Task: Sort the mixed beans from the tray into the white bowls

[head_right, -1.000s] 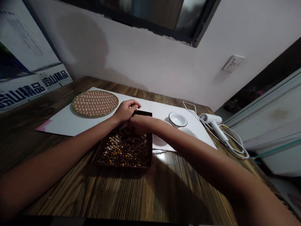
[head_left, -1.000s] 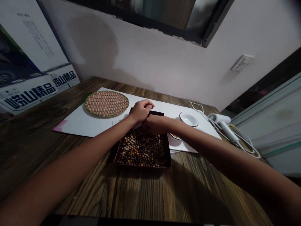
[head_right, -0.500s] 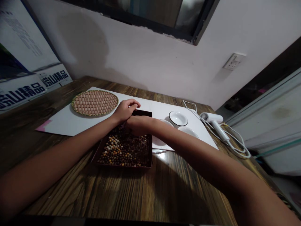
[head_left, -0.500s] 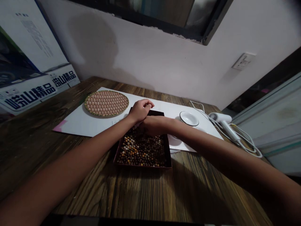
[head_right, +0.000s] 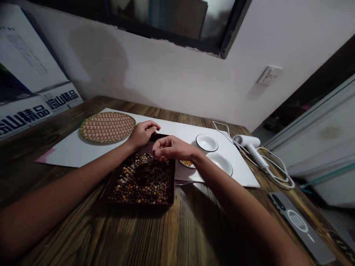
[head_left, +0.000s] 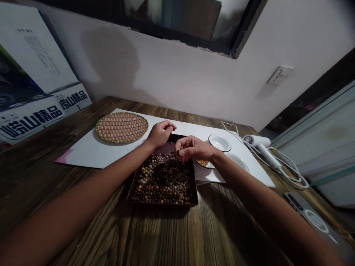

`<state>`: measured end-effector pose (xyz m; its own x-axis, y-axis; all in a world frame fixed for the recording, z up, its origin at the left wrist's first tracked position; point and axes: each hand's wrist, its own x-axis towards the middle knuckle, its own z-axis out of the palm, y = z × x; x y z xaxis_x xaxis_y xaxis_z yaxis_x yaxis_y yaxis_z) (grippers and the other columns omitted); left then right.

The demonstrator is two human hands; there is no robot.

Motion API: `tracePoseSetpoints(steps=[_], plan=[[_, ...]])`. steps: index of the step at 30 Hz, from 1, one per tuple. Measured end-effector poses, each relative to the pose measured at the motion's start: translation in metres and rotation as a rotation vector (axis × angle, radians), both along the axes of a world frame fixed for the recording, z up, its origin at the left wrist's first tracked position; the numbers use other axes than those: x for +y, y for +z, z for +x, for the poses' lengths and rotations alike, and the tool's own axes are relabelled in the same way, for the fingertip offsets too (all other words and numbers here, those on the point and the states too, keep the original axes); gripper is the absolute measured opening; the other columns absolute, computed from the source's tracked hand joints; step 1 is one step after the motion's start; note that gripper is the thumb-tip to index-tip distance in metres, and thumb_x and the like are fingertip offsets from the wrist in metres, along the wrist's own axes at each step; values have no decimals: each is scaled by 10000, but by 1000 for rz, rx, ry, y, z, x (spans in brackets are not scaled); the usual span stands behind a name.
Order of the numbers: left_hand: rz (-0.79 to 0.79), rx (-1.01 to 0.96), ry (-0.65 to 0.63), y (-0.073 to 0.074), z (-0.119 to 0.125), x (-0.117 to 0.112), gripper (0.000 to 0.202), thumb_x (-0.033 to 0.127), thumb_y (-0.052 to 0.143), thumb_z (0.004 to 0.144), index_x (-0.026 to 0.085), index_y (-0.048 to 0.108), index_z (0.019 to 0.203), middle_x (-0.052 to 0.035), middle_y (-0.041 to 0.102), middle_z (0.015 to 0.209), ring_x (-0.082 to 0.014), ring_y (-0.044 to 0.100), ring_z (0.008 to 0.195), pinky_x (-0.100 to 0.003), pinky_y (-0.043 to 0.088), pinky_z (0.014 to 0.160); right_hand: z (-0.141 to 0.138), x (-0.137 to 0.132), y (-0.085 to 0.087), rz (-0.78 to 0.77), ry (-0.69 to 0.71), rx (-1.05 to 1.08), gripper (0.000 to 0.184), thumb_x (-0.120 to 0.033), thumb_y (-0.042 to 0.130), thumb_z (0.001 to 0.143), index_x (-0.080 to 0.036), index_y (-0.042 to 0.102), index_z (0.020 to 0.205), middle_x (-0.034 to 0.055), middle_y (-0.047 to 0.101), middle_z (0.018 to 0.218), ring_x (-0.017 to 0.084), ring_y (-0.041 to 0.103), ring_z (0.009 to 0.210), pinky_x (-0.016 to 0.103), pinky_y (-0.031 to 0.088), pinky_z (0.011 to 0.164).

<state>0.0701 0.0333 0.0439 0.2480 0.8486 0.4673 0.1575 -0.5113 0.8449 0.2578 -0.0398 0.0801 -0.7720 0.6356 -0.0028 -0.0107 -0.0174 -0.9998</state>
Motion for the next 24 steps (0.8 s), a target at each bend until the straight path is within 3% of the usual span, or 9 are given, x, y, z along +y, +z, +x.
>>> tracePoseSetpoints(steps=[6,11,17,21,24], plan=[[-30,17,15,2,0,-4,208,323,567,856,187,723,878,-57,747,919,-193,652,782,-343,536,793,18,-11,-19,-232,17,174,254,-317,860,809,-151,682,880,-24,642,690,79,544,605,200,393,577],[-38,41,23,2,-1,-2,210,329,568,856,194,726,882,-52,756,925,-192,659,787,-330,542,787,36,-13,-11,-221,-64,113,313,-367,878,750,-162,663,849,-28,637,692,89,514,596,227,395,582],[-60,46,37,4,-1,-4,191,295,579,850,198,740,880,-56,763,913,-195,660,807,-321,551,789,82,-8,19,148,-164,-416,204,-328,776,834,-154,700,908,-2,687,790,114,589,695,262,442,680],[-69,39,29,5,0,-5,190,294,579,846,192,738,868,-55,760,911,-193,654,799,-321,550,786,103,-6,23,426,-219,-817,182,-310,708,839,-154,743,927,13,729,810,143,609,722,288,436,719],[-70,37,29,5,1,-5,189,292,581,842,189,738,860,-54,753,894,-188,645,784,-322,543,782,104,-8,23,534,-219,-940,197,-288,668,843,-154,757,957,31,753,849,158,627,746,291,431,716]])
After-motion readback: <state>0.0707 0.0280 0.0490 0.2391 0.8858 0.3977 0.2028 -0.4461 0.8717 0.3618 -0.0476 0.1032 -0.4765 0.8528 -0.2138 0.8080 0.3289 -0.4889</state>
